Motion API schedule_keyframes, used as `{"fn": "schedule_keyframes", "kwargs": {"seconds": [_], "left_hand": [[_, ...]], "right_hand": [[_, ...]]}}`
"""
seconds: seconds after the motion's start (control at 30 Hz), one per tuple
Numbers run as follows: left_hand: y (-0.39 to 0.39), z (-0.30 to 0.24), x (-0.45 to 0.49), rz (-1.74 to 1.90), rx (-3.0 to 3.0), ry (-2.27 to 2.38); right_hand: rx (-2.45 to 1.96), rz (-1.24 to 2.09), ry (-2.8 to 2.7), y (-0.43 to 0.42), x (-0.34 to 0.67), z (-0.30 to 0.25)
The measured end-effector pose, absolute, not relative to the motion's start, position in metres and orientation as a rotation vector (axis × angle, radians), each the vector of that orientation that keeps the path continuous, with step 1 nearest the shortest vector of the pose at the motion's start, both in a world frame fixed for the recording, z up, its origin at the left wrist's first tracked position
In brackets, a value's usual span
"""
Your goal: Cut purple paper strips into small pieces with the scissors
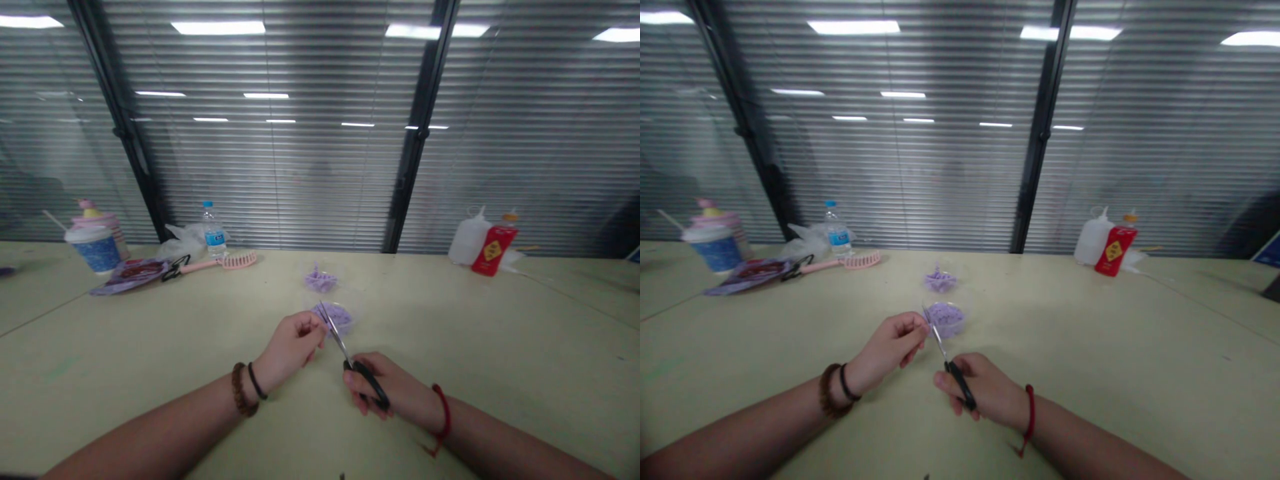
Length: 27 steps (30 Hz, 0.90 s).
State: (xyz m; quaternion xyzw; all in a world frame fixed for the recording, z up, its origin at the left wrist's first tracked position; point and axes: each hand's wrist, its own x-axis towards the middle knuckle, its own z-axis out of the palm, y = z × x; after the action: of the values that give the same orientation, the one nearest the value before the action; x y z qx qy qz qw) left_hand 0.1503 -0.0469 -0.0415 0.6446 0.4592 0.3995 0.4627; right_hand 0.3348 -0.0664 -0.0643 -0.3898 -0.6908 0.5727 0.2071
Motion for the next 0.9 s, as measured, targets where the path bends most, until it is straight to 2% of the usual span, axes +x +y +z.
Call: {"fn": "schedule_keyframes", "kwargs": {"seconds": [0.67,0.9], "left_hand": [[-0.0427,-0.043,0.1481,1.035,1.556,1.161],[-0.0444,-0.044,0.1502,1.028,1.535,1.108]], "right_hand": [[-1.235,1.546,-1.657,-0.0623,0.3307,-0.0641],[-1.098,1.61,-1.867,-0.0667,0.3321,-0.0629]]}}
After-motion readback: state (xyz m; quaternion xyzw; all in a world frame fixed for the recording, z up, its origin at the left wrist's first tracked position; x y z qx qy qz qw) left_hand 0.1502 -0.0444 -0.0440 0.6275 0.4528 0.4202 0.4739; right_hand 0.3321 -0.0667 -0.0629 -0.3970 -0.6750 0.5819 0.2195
